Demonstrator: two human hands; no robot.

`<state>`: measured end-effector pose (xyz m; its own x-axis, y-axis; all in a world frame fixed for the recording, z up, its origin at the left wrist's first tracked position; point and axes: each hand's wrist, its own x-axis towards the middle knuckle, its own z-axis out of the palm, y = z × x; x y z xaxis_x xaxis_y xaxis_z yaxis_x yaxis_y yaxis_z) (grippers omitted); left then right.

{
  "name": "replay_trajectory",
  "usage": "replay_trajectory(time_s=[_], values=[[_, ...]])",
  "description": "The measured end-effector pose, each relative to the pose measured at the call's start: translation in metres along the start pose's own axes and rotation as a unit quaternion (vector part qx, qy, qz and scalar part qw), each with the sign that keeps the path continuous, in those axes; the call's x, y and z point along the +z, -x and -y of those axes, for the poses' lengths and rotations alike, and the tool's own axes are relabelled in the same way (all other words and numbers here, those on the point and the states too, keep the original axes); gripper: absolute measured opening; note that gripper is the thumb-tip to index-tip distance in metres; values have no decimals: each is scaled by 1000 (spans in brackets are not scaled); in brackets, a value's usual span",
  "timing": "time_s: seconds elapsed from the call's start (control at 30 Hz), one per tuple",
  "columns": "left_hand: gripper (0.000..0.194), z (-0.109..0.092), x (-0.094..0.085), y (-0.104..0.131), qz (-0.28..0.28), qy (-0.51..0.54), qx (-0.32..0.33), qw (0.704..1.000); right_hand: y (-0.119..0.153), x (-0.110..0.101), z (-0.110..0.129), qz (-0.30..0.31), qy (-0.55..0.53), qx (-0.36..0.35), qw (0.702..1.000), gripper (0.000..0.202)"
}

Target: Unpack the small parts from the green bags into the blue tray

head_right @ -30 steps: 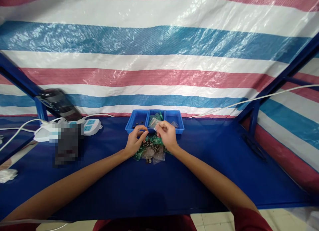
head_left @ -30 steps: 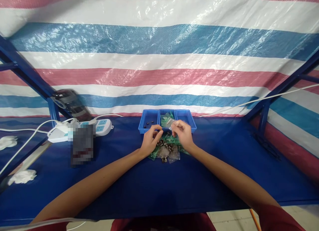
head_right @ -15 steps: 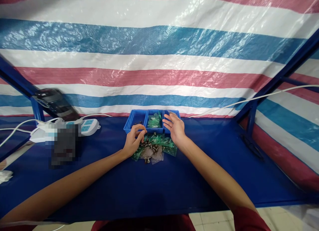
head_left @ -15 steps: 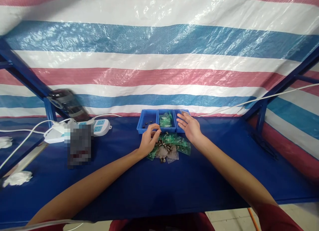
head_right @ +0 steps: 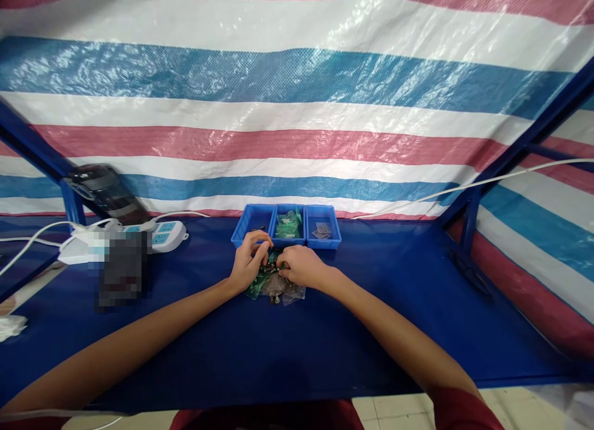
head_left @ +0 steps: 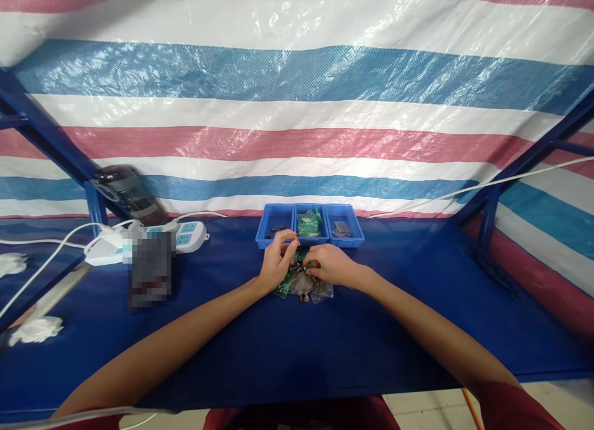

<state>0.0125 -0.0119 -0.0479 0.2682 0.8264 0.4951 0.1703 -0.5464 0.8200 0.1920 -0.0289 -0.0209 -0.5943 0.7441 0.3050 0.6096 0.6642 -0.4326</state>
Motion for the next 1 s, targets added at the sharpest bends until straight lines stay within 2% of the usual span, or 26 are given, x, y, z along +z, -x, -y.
replay_trajectory(time_s=[0.13,0.37,0.47,0.57,0.73,0.87,0.93,1.0], values=[[25,-1,0,0,-1,-6,0,1000,1,8,1,1,72,-22,997,10],[23,0,-1,-1,4,-2,0,1000,-2,-8,9,29,55,58,996,7],[22,1,0,-1,-2,7,-1,1000,-1,-5,11,63,97,84,990,17],[21,1,1,-1,-3,9,-3,1000,-1,-2,12,85,135,77,984,12],[20,1,1,-1,0,7,3,1000,1,0,16,74,150,95,981,15],[20,1,1,-1,-1,7,3,1000,1,5,18,76,162,80,981,17],[20,1,1,-1,-4,6,3,1000,1,3,17,53,147,78,985,13],[20,1,2,-1,-5,6,4,1000,0,-2,16,3,103,90,991,10]])
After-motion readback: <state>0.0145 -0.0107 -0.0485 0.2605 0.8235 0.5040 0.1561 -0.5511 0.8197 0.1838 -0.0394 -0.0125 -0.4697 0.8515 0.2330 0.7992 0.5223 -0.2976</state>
